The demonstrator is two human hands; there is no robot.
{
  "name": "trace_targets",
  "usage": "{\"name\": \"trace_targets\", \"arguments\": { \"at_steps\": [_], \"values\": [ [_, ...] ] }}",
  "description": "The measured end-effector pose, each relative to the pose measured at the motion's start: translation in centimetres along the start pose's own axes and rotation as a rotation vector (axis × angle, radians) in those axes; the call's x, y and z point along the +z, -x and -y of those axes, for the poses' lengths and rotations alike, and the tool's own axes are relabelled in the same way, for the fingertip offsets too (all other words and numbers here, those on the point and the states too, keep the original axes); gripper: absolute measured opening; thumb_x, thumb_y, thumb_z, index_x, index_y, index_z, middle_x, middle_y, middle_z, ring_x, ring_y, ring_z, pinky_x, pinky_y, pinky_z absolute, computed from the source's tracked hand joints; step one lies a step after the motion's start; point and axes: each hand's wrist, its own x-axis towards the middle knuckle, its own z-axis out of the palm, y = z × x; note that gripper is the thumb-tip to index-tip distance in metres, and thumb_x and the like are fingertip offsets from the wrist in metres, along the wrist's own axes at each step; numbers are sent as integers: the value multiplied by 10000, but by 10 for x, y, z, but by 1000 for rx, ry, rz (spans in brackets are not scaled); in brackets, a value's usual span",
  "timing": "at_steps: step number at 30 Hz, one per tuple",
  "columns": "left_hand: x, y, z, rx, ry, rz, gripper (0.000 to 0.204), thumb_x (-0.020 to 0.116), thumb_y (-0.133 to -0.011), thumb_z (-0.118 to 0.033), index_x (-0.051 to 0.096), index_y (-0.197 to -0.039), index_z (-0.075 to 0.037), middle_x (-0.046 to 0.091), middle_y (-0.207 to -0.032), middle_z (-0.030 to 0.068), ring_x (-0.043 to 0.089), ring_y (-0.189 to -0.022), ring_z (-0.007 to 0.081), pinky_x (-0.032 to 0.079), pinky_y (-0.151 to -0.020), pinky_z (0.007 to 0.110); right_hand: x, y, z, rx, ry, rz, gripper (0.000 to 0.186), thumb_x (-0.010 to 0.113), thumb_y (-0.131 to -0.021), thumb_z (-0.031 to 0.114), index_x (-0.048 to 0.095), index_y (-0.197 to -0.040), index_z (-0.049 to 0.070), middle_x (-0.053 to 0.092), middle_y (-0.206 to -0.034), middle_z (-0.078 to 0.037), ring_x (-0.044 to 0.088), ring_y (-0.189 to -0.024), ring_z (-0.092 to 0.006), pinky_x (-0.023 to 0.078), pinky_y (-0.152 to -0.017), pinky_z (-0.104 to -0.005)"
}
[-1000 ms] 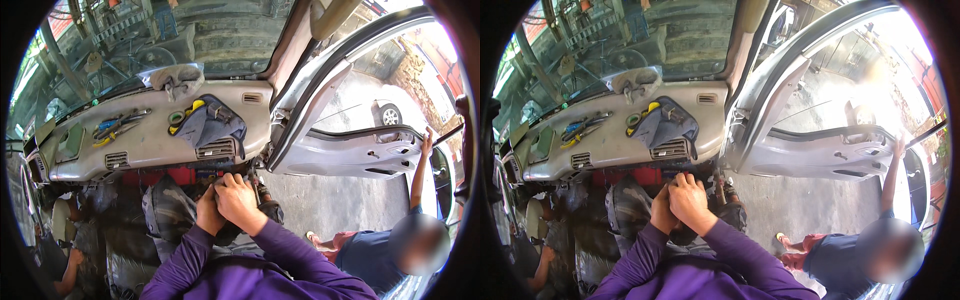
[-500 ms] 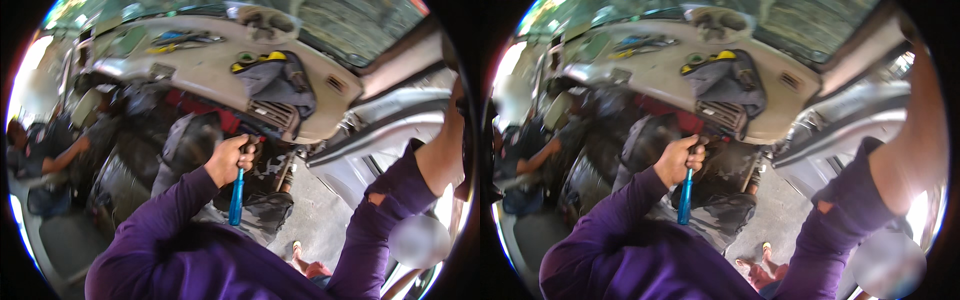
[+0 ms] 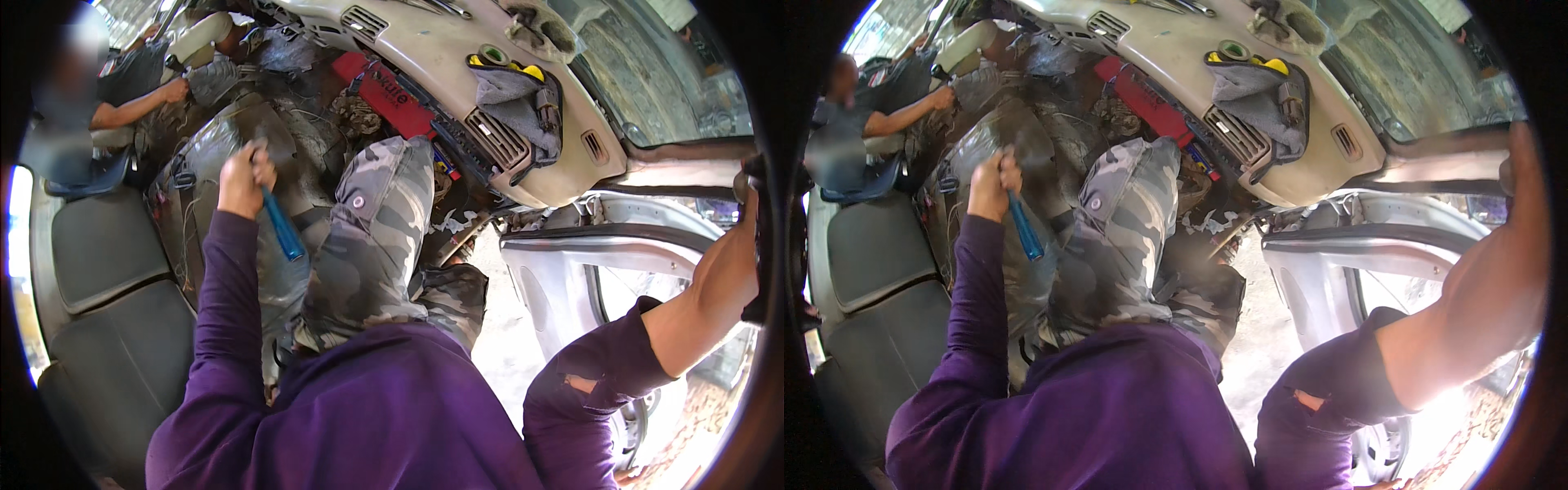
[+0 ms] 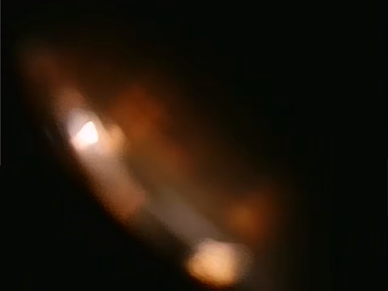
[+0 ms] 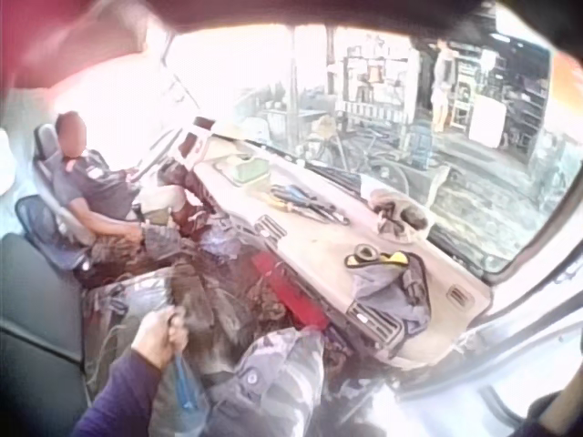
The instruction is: The person works inside a car, manipulating wires and components under the dashboard. They use a screwdriver to adjust parts and handle a black plastic trim piece, attempting to fit it into place. Another person is visible in the passenger seat, also working on the dashboard area.
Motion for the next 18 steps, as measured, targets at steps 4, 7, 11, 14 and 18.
{"name": "trace_targets", "arguments": {
  "at_steps": [4, 7, 11, 14, 18],
  "values": [
    [-148, -4, 101, -251, 138, -350, 205, 424, -1023, -266, 534, -967, -103, 422, -630, -36, 351, -461, 115, 309, -420, 276, -11, -1, 11, -14, 82, 52, 510, 385, -920, -136, 634, -1324, 51, 663, -1269, -136, 597, -1218, -206, 386, -1114, -309],
    [-173, 28, 188, -288, -102, -548, 250, 434, -1038, -270, 592, -1009, -79, 486, -635, -13, 385, -455, 123, 332, -411, 271, 5, 4, -29, -36, -289, 24, 503, 378, -922, -148, 620, -1331, 18, 639, -1300, -152, 584, -1222, -215, 373, -1121, -314],
    [-195, 22, 250, 164, -359, -610, 315, 459, -1040, -288, 643, -913, -67, 528, -612, 4, 425, -440, 121, 350, -398, 287, 14, -23, -43, -182, -357, 111, 431, 376, -967, -94, 596, -1334, -42, 621, -1328, -159, 594, -1178, -220, 390, -1100, -333],
    [-196, 9, 243, 163, -358, -614, 331, 465, -1034, -288, 658, -877, -70, 535, -601, 7, 443, -435, 119, 347, -388, 290, 14, -30, -37, -144, -575, 134, 383, 371, -1009, -37, 603, -1312, -68, 614, -1341, -148, 596, -1155, -211, 397, -1090, -346],
    [-199, 9, 237, 119, -321, -625, 309, 463, -1030, -277, 658, -902, -74, 534, -610, -1, 437, -433, 118, 338, -383, 288, 17, -36, -35, -201, -764, 83, 355, 380, -1039, 18, 641, -1265, -63, 612, -1347, -138, 597, -1154, -207, 408, -1076, -350]
  ]
}}
